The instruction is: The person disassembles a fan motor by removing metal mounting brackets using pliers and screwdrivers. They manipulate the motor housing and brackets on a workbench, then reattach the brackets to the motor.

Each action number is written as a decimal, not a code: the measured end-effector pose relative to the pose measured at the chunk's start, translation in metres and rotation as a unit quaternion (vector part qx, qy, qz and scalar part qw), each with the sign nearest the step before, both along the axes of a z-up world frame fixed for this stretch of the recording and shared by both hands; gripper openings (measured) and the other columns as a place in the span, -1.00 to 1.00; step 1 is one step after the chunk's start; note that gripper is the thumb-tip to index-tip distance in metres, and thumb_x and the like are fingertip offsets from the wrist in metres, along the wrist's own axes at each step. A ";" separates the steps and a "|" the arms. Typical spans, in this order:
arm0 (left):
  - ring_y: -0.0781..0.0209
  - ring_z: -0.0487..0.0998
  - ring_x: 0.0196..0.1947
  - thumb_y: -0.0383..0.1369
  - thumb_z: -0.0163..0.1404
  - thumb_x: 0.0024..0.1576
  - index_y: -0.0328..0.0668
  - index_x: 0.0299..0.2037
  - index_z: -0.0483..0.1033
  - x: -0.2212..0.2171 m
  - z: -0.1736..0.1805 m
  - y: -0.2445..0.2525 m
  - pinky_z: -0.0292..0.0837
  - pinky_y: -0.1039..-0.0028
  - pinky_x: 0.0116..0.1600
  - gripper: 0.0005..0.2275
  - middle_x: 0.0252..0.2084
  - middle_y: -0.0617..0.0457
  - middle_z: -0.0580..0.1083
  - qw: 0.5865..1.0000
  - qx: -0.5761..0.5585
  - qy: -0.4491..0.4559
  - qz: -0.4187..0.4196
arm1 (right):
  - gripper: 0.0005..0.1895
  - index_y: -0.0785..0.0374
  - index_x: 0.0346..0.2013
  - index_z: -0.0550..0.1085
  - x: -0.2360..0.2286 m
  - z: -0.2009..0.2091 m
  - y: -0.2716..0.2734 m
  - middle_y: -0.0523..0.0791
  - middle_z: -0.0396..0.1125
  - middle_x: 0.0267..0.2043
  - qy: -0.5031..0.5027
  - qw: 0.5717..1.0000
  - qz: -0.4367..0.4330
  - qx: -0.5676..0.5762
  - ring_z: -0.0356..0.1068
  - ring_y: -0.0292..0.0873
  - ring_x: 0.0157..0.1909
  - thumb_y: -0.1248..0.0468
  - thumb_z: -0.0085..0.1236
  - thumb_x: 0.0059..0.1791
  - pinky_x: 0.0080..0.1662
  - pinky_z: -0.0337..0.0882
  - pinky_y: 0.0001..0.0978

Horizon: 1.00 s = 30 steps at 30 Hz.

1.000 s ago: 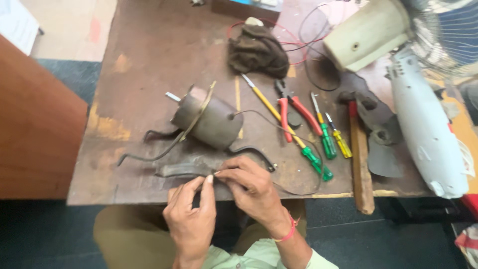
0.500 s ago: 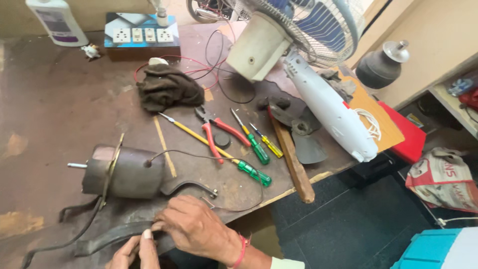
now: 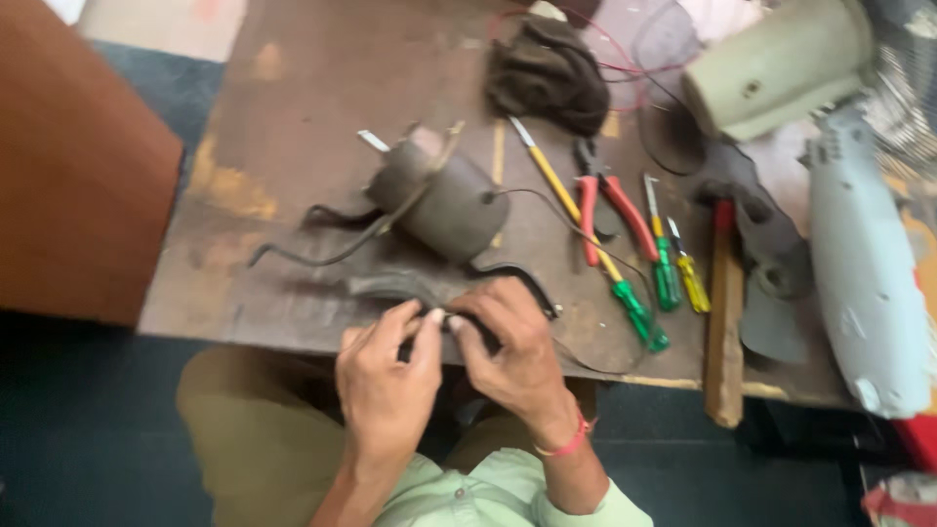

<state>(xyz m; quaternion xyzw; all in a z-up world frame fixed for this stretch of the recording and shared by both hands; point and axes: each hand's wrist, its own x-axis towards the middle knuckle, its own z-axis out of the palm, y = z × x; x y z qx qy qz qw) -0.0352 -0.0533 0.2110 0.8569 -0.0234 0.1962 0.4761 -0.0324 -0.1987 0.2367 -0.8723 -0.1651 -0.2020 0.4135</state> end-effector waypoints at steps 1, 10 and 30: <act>-0.05 0.62 -0.37 -0.38 0.20 0.07 -0.29 -0.18 0.62 0.002 0.006 0.000 0.43 0.20 -0.13 -0.82 -0.37 -0.04 0.62 1.000 -0.002 0.006 -0.002 | -0.82 0.34 -0.22 0.53 0.000 0.002 0.000 -0.01 0.41 -0.23 0.003 1.000 -0.004 -0.002 0.42 0.02 -0.15 0.49 0.20 -0.12 -0.11 0.42 -0.22; -0.18 0.59 -0.40 -0.32 0.19 0.12 -0.24 -0.25 0.65 0.002 0.020 0.014 0.45 0.17 -0.26 -0.85 -0.42 -0.17 0.58 0.995 0.026 0.093 -0.023 | -0.83 0.32 -0.25 0.56 0.001 0.002 0.002 -0.03 0.41 -0.28 0.017 1.000 -0.011 -0.016 0.39 -0.04 -0.21 0.49 0.20 -0.13 -0.17 0.39 -0.24; -0.21 0.53 -0.33 -0.49 0.04 0.09 -0.28 -0.36 0.44 0.096 0.057 0.065 0.43 0.08 -0.19 -0.96 -0.31 -0.14 0.43 0.931 0.280 -0.121 -0.203 | -0.83 0.32 -0.17 0.59 -0.001 0.013 0.012 -0.04 0.46 -0.27 -0.011 0.992 -0.113 0.046 0.45 -0.12 -0.24 0.44 0.20 -0.05 -0.16 0.42 -0.33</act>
